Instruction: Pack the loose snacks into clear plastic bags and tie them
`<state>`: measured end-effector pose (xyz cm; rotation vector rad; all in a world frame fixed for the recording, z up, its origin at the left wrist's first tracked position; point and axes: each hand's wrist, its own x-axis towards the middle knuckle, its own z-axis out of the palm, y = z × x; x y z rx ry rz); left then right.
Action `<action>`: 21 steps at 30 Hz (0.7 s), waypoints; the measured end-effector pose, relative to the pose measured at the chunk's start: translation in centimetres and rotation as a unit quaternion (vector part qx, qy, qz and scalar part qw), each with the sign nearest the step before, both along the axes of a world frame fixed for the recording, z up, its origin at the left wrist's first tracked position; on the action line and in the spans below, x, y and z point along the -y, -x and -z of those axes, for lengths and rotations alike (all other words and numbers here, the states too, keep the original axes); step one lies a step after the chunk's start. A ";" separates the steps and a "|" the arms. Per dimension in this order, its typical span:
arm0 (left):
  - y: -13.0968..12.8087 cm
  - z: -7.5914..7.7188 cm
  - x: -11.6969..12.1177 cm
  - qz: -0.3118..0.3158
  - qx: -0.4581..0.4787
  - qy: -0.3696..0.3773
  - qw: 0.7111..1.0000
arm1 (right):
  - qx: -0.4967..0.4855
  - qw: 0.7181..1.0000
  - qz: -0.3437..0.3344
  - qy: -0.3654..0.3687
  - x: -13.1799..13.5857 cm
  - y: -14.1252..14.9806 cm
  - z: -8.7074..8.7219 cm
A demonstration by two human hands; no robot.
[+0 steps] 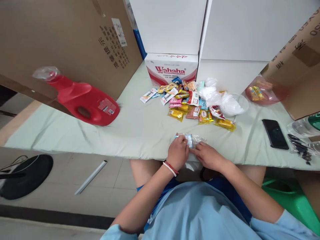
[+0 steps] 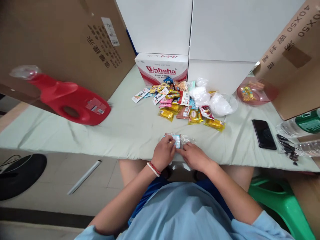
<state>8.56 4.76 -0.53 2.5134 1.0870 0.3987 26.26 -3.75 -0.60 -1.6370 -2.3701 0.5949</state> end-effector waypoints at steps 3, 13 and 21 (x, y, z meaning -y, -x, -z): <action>0.5 0.8 1.3 0.032 -0.063 -0.076 0.995 | -0.044 0.997 0.023 0.065 2.7 -2.1 -0.2; 0.4 1.8 2.2 0.047 -0.098 -0.122 0.987 | 0.013 0.957 0.273 -0.097 -1.4 -4.0 3.0; 0.1 1.7 2.7 0.026 -0.095 -0.110 0.989 | -0.167 0.955 0.245 -0.010 -3.7 -1.7 -1.2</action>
